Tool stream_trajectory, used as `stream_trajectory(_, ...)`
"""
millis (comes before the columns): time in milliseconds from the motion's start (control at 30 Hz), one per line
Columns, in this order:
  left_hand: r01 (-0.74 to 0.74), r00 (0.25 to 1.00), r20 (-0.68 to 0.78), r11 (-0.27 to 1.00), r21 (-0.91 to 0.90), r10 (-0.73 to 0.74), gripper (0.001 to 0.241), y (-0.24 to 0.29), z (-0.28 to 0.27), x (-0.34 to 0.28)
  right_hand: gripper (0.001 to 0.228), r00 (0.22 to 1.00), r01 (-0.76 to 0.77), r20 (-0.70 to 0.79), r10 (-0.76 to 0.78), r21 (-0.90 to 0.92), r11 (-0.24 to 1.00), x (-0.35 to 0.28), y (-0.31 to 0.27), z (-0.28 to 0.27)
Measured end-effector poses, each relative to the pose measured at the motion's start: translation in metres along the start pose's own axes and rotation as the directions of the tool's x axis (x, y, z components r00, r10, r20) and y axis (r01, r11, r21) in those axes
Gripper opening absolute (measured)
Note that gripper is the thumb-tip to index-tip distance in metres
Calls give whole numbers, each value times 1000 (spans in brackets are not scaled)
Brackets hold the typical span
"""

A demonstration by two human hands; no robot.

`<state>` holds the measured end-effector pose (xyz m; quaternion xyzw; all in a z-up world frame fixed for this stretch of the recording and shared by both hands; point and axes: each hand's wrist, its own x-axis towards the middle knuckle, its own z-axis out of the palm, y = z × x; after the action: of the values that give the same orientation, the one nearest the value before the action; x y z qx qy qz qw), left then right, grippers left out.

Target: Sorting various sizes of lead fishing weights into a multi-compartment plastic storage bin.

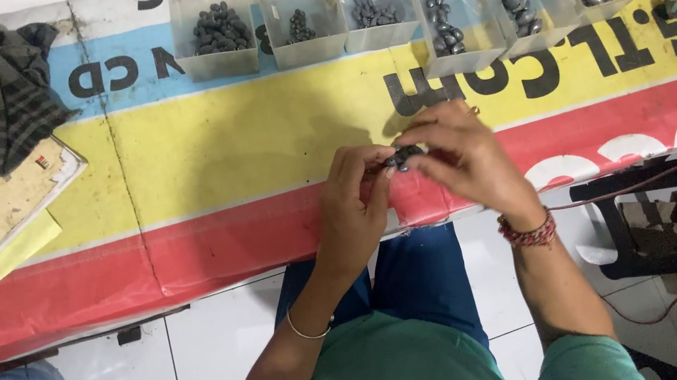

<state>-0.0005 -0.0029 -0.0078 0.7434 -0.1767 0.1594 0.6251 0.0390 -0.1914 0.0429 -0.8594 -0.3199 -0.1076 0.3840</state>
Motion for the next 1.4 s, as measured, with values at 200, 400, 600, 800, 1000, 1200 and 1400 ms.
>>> stream_trajectory(200, -12, 1000, 1, 1000, -5, 12, 19, 0, 0, 0, 18, 996, 51, 78, -36, -197, 979, -8, 2, 18)
stream_trajectory(400, 3, 1000, 16, 1000, 20, -3, 22, 3, -2, 1, 18, 988, 33, -150, -40, -50, 998, -9, 5, 27)
stream_trajectory(600, -15, 1000, 9, 1000, 22, 15, 22, 2, -1, 0, 18, 950, 4, -312, 21, 82, 997, -15, -13, 35)
stream_trajectory(800, 7, 1000, 30, 1000, 16, -7, 25, 1, 0, -1, 20, 932, -23, -346, 110, 245, 969, -21, -23, 39)
stream_trajectory(1000, -11, 999, 46, 1000, 29, 10, 28, -1, 0, -1, 22, 926, -15, -358, 119, 279, 960, -25, -21, 42)
stream_trajectory(1200, -5, 999, 36, 1000, -4, 5, 27, 4, -1, 0, 20, 926, -9, -349, 142, 357, 934, -25, -18, 42)
stream_trajectory(1400, -16, 999, 39, 1000, 15, 16, 23, 4, 0, 4, 19, 946, -16, -299, 124, 340, 940, -21, -11, 31)
